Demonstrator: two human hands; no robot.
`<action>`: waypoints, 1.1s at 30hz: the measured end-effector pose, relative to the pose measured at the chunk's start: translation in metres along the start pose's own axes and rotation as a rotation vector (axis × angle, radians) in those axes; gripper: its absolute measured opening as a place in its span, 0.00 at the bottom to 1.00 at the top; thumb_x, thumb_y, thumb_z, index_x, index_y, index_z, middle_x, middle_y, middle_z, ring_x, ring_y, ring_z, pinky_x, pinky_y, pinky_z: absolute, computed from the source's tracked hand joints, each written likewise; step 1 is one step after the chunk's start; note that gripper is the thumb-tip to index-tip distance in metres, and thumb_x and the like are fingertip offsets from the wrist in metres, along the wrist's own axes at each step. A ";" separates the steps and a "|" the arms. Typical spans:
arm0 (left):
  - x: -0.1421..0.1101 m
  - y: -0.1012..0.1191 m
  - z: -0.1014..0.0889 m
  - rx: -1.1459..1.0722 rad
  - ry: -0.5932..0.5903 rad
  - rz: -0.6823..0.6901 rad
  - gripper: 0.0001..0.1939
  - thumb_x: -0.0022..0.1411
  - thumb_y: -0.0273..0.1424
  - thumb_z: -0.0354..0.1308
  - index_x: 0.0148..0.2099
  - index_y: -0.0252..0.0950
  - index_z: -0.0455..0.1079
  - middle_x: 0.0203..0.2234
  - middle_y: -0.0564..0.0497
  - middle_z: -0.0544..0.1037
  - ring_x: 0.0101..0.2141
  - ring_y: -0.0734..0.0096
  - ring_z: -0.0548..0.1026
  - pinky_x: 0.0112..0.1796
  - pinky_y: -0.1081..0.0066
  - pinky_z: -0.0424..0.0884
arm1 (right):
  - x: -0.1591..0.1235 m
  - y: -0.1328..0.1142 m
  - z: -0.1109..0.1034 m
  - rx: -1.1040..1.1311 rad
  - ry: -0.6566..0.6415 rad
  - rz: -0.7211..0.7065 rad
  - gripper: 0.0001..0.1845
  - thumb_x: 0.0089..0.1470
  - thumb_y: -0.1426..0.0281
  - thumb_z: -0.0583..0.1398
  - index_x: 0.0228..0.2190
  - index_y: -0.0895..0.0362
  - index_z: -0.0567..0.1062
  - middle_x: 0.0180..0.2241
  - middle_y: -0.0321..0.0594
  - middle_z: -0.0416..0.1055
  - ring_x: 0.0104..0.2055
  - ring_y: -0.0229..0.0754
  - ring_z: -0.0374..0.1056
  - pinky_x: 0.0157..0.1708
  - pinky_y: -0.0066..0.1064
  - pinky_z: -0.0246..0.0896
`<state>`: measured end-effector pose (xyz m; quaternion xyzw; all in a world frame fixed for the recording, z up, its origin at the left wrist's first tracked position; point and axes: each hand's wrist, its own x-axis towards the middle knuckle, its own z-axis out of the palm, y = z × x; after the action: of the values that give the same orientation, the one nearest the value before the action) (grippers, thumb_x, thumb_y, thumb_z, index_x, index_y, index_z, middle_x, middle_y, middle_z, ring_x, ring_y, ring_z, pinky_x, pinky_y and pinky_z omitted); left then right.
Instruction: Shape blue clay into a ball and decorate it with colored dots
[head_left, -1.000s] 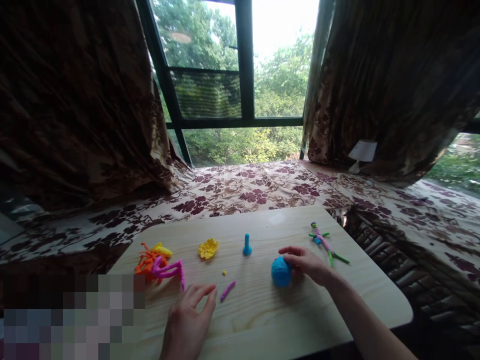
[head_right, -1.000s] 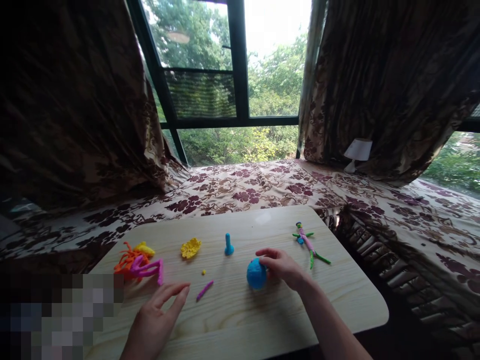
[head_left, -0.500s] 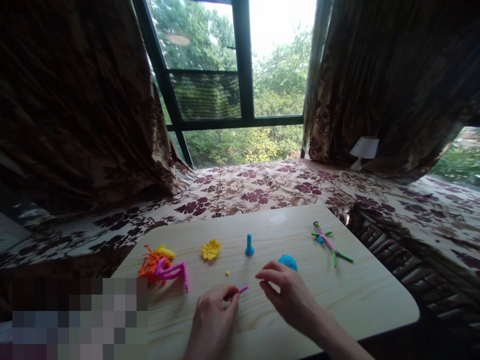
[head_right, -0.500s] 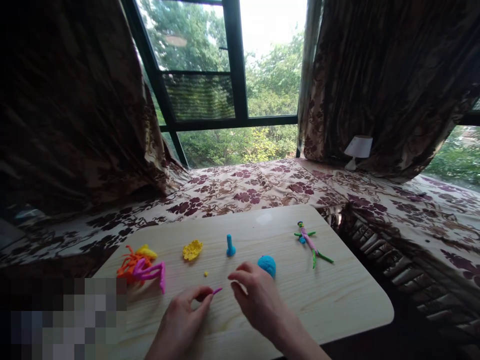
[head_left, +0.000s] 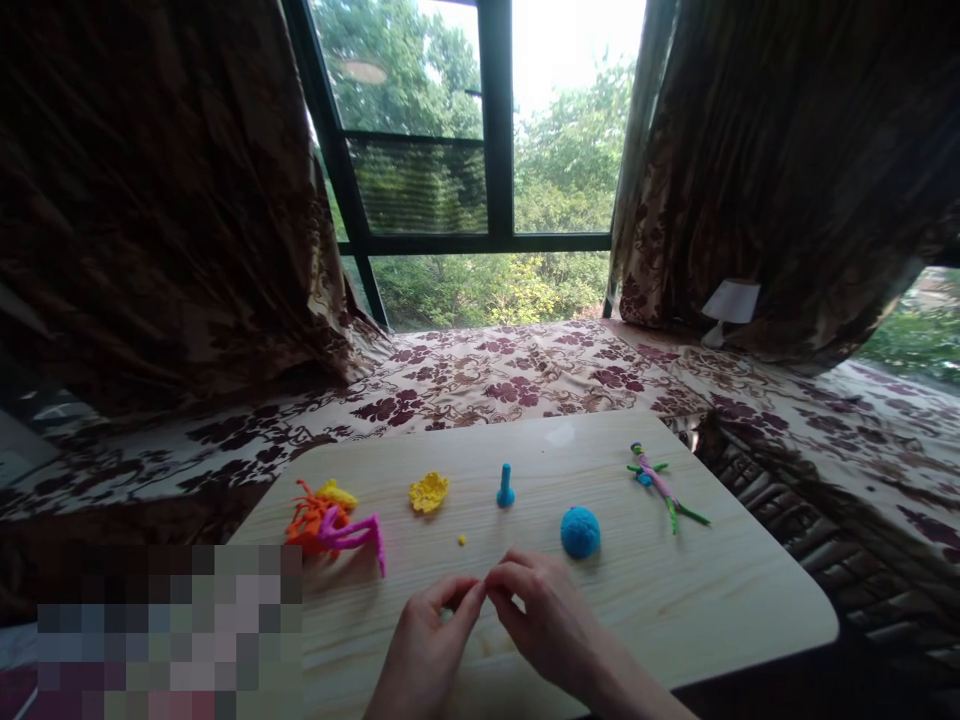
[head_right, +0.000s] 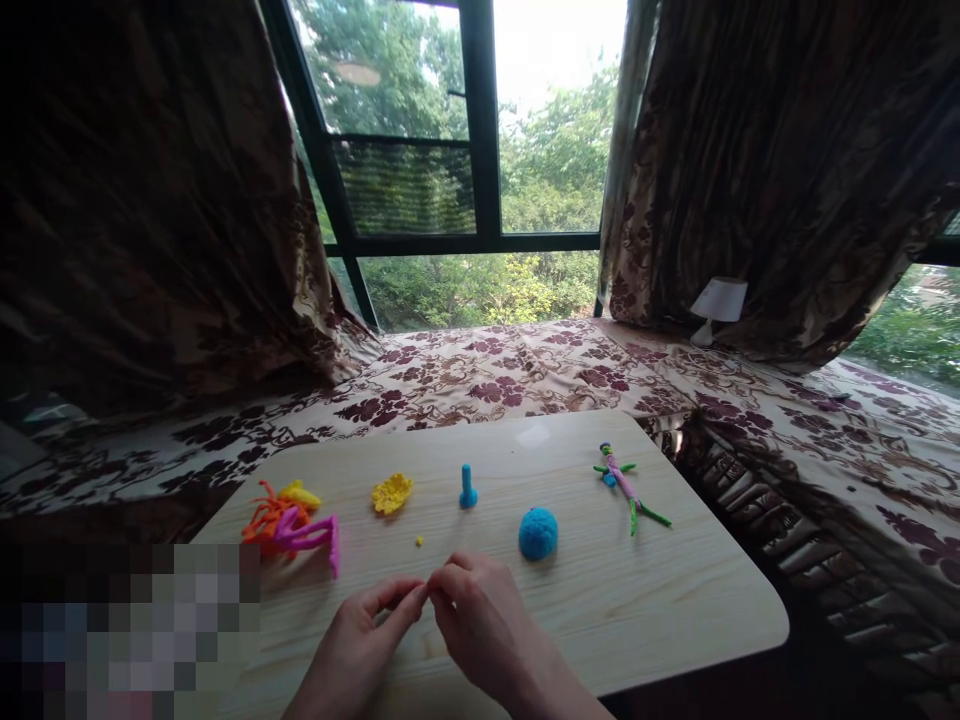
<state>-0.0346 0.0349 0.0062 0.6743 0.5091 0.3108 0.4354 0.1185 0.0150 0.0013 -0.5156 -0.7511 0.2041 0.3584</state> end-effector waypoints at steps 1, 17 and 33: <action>0.000 -0.003 0.000 -0.015 0.008 -0.010 0.15 0.56 0.40 0.51 0.34 0.36 0.75 0.23 0.53 0.76 0.30 0.67 0.72 0.33 0.73 0.66 | 0.000 -0.001 0.005 -0.002 0.011 0.015 0.08 0.53 0.75 0.55 0.27 0.56 0.73 0.28 0.36 0.70 0.31 0.36 0.65 0.32 0.25 0.55; -0.002 -0.032 -0.014 -0.207 0.173 -0.144 0.18 0.54 0.41 0.54 0.40 0.35 0.75 0.21 0.54 0.74 0.27 0.70 0.69 0.31 0.73 0.66 | 0.034 0.028 0.026 -0.108 0.028 0.105 0.08 0.49 0.77 0.54 0.25 0.58 0.73 0.29 0.40 0.70 0.33 0.40 0.65 0.33 0.28 0.57; -0.001 -0.019 -0.009 -0.335 0.066 -0.169 0.17 0.52 0.39 0.58 0.41 0.35 0.75 0.25 0.51 0.78 0.28 0.70 0.70 0.34 0.71 0.67 | 0.012 -0.009 0.009 -0.115 -0.011 -0.096 0.09 0.56 0.74 0.53 0.28 0.55 0.72 0.30 0.36 0.70 0.34 0.37 0.64 0.37 0.26 0.55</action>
<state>-0.0503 0.0382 -0.0074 0.5367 0.5190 0.3754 0.5492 0.1035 0.0234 0.0060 -0.4974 -0.7874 0.1460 0.3336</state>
